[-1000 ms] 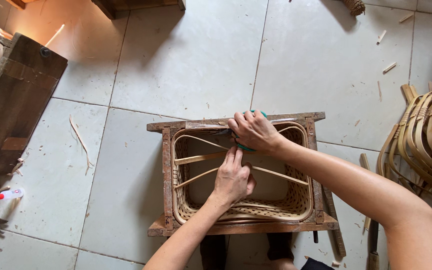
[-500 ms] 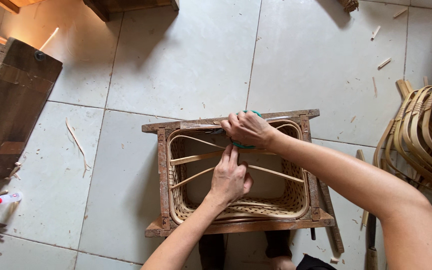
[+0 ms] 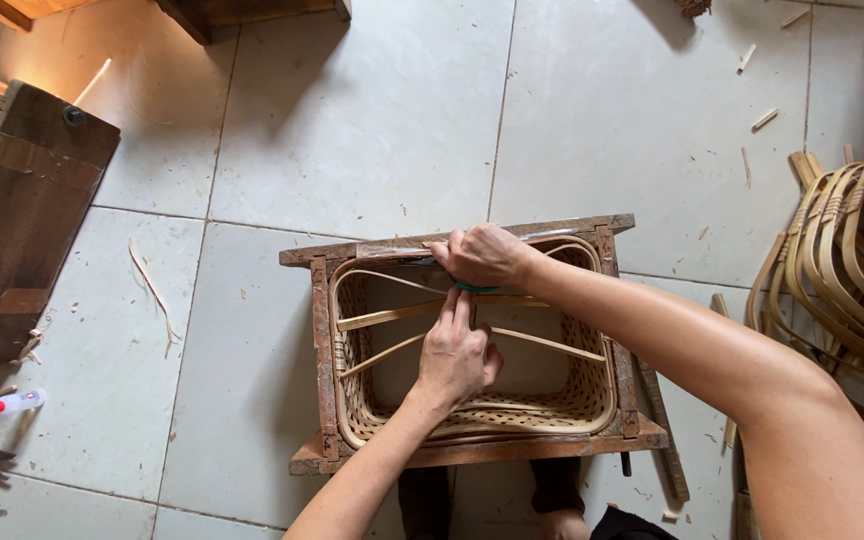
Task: The person sits on the floor fitting a woven bamboo basket body into a wooden frame, pressing and shaping the rim, and adding curved bamboo strips across the top. They use scissors to trim a strip and a mallet to tap the frame, securing the rim pieces in place.
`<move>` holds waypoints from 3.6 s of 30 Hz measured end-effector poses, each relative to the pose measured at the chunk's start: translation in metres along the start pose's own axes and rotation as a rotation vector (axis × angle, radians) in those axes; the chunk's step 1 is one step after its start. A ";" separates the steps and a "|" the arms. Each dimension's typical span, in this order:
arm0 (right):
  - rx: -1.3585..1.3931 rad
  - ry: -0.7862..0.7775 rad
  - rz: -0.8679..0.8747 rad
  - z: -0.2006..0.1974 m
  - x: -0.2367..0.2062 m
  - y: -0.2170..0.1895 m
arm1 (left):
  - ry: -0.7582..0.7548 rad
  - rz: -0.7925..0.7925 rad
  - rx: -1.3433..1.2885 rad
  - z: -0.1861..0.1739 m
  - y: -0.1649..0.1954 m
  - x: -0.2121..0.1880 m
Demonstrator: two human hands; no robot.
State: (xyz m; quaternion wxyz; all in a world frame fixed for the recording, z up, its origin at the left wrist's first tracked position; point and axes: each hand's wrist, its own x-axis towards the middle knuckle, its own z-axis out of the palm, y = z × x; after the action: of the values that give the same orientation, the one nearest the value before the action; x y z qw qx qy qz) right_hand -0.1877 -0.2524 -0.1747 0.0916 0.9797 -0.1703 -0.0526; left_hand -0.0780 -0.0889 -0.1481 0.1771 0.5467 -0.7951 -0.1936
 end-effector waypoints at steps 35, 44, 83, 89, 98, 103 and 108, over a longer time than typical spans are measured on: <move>2.827 1.297 0.564 0.028 -0.325 -0.070 | -0.064 0.232 -0.260 0.030 0.060 -0.064; 2.858 1.270 0.509 0.030 -0.325 -0.077 | -0.074 0.246 -0.228 0.031 0.060 -0.064; 0.941 0.194 2.152 0.093 -0.484 -0.242 | 0.225 0.328 -0.064 -0.004 0.006 0.026; 0.861 0.265 1.932 0.063 -0.464 -0.249 | 0.124 0.217 0.251 -0.009 -0.038 0.082; 1.000 0.420 1.280 -0.015 -0.308 -0.079 | 0.188 0.117 0.282 0.013 -0.030 0.077; 0.343 0.304 0.831 -0.023 -0.200 0.009 | 0.185 0.082 0.197 0.000 -0.014 0.073; 0.039 0.158 0.591 -0.002 -0.183 0.041 | 0.193 0.070 0.141 -0.001 -0.009 0.071</move>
State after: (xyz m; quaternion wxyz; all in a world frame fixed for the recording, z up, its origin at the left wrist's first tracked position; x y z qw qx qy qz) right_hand -0.3723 -0.2273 -0.1516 0.0972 0.8904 -0.4413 0.0557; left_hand -0.0941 -0.1590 -0.1469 0.2206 0.5460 -0.8046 -0.0772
